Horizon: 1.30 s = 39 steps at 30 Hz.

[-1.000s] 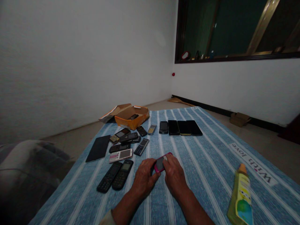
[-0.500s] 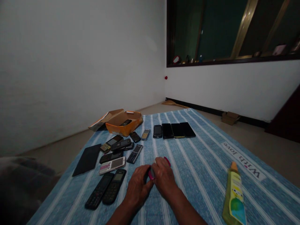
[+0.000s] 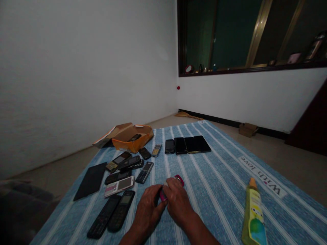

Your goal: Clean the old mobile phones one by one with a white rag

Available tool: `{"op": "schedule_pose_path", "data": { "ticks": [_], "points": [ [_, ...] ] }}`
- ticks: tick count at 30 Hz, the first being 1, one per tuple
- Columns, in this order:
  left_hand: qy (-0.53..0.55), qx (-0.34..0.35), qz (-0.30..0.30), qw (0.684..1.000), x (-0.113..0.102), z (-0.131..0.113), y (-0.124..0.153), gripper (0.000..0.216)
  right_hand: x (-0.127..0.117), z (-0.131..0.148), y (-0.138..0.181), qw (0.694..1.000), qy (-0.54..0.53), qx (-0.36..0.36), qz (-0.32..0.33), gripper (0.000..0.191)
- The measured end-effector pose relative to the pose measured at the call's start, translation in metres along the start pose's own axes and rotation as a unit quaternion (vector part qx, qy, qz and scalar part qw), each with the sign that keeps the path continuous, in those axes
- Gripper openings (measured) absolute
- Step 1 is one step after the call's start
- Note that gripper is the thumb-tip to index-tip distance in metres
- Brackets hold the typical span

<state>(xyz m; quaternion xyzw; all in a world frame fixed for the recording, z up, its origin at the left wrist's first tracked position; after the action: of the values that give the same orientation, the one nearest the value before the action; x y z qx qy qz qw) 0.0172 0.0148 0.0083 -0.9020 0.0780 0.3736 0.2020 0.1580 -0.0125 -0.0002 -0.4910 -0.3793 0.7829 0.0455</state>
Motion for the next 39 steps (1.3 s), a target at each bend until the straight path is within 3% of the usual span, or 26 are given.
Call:
{"op": "schedule_pose_path", "data": {
  "ticks": [7,18,28,39],
  "points": [
    [-0.005,-0.001,0.012,1.000,-0.003,-0.004,0.001,0.026,-0.003,-0.017,0.010,0.996,0.055,0.053,-0.037,0.037],
    [0.002,0.010,0.010,1.000,0.002,0.001,0.001,0.028,0.001,0.006,0.014,0.999,-0.010,-0.019,-0.024,0.031],
    [-0.005,-0.004,0.039,0.999,-0.003,-0.007,0.003,0.023,-0.008,-0.011,0.034,0.995,0.074,0.025,-0.068,0.042],
    [-0.022,0.021,0.012,0.999,0.004,-0.005,0.008,0.019,0.007,0.012,0.047,0.986,0.108,-0.086,-0.093,0.047]
  ]
}}
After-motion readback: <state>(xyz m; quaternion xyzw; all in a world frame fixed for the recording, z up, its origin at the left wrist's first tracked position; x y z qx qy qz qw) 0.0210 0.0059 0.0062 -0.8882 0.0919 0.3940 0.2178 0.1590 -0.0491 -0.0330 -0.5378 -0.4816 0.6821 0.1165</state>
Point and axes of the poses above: each hand's wrist, its own y-axis away from the middle knuckle, its own x-axis out of the palm, z = x × y, the point moved 1 cm from there along -y, towards the middle knuckle, and after that the axes turned 12 degrees about -x, right-handed, at the moved point
